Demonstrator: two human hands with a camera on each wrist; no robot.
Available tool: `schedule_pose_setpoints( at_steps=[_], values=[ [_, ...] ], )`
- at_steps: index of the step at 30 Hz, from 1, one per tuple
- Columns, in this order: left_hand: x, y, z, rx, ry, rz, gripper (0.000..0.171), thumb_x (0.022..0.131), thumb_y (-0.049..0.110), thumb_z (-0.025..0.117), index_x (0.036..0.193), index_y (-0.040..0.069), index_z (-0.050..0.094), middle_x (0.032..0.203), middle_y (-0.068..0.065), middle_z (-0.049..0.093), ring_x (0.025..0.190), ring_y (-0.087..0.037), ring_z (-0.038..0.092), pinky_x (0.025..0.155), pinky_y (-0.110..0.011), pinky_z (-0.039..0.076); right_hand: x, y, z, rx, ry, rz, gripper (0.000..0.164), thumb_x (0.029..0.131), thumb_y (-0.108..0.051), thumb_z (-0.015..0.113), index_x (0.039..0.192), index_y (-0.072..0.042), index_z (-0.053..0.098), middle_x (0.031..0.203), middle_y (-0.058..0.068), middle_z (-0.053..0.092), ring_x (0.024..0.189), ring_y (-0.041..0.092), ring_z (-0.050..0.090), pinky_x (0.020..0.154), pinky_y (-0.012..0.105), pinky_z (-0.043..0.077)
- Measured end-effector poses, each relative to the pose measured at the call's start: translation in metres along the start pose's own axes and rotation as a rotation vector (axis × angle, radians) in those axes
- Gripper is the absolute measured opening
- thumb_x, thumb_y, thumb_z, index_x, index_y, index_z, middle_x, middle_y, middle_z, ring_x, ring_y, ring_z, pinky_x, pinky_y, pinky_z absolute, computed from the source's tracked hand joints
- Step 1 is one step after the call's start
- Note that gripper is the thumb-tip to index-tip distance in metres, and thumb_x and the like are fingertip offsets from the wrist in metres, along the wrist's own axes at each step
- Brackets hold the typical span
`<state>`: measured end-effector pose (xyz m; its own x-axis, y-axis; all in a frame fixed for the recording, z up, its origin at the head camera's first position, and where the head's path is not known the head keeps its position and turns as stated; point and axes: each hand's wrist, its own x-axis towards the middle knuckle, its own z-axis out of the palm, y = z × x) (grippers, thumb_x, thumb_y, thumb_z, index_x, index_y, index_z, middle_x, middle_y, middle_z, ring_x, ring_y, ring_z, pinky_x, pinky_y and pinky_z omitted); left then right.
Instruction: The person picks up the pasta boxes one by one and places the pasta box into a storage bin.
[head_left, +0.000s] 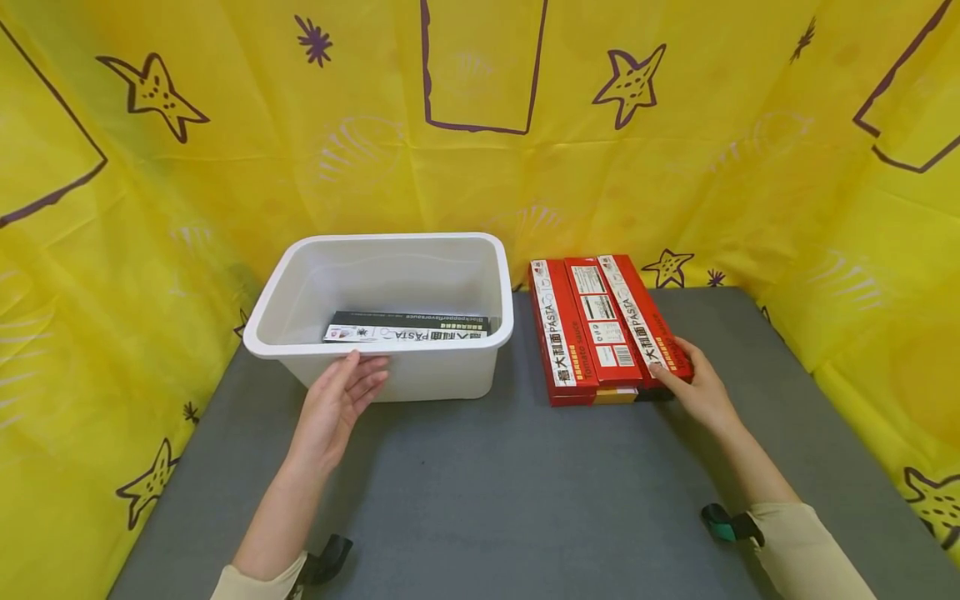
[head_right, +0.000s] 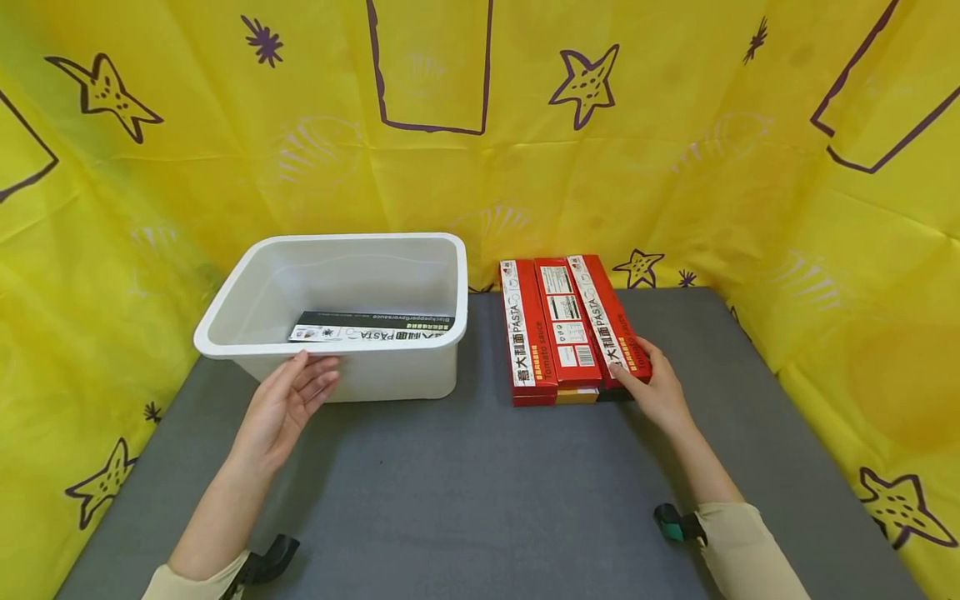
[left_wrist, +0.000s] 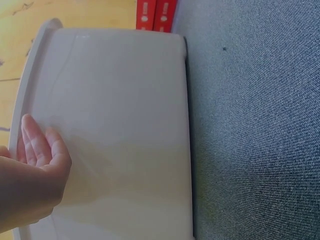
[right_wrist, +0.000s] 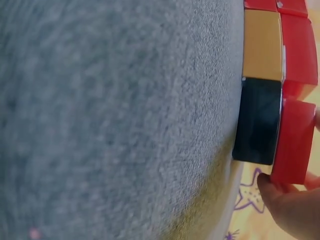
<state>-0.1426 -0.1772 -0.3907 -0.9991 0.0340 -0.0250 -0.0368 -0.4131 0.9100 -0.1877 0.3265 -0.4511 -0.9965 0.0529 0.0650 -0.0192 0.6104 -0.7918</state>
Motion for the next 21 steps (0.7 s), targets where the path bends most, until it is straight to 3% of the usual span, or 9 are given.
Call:
schedule_pose_setpoints(
  at_steps=[7,15,21],
  values=[
    [0.0002,0.0001,0.0003,0.004,0.002,0.0,0.021,0.103,0.028,0.05,0.102,0.009,0.06,0.101,0.0,0.073,0.091,-0.012,0.069,0.092,-0.03,0.051,-0.0057,0.0025,-0.0022,0.006,0.001,0.055,0.085,0.094,-0.04,0.062,0.152,0.003,0.016,0.147,0.032,0.031,0.126,0.044,0.037,0.099,0.058,0.033],
    [-0.0007,0.0004,-0.0005,-0.002,0.006,0.001,0.02,0.103,0.026,0.05,0.102,0.01,0.06,0.1,0.0,0.073,0.09,-0.012,0.069,0.093,-0.031,0.051,-0.0105,0.004,0.0006,0.007,-0.019,0.101,0.101,0.087,-0.042,0.072,0.153,0.001,0.008,0.148,0.031,0.029,0.124,0.043,0.041,0.095,0.054,0.039],
    [0.0005,0.0002,-0.0003,-0.001,0.007,-0.004,0.02,0.103,0.027,0.051,0.104,0.009,0.06,0.101,-0.001,0.073,0.091,-0.012,0.069,0.095,-0.032,0.05,-0.0092,0.0051,0.0014,0.01,-0.021,0.109,0.102,0.086,-0.039,0.074,0.153,0.001,0.009,0.147,0.03,0.032,0.125,0.04,0.044,0.086,0.028,0.044]
  ],
)
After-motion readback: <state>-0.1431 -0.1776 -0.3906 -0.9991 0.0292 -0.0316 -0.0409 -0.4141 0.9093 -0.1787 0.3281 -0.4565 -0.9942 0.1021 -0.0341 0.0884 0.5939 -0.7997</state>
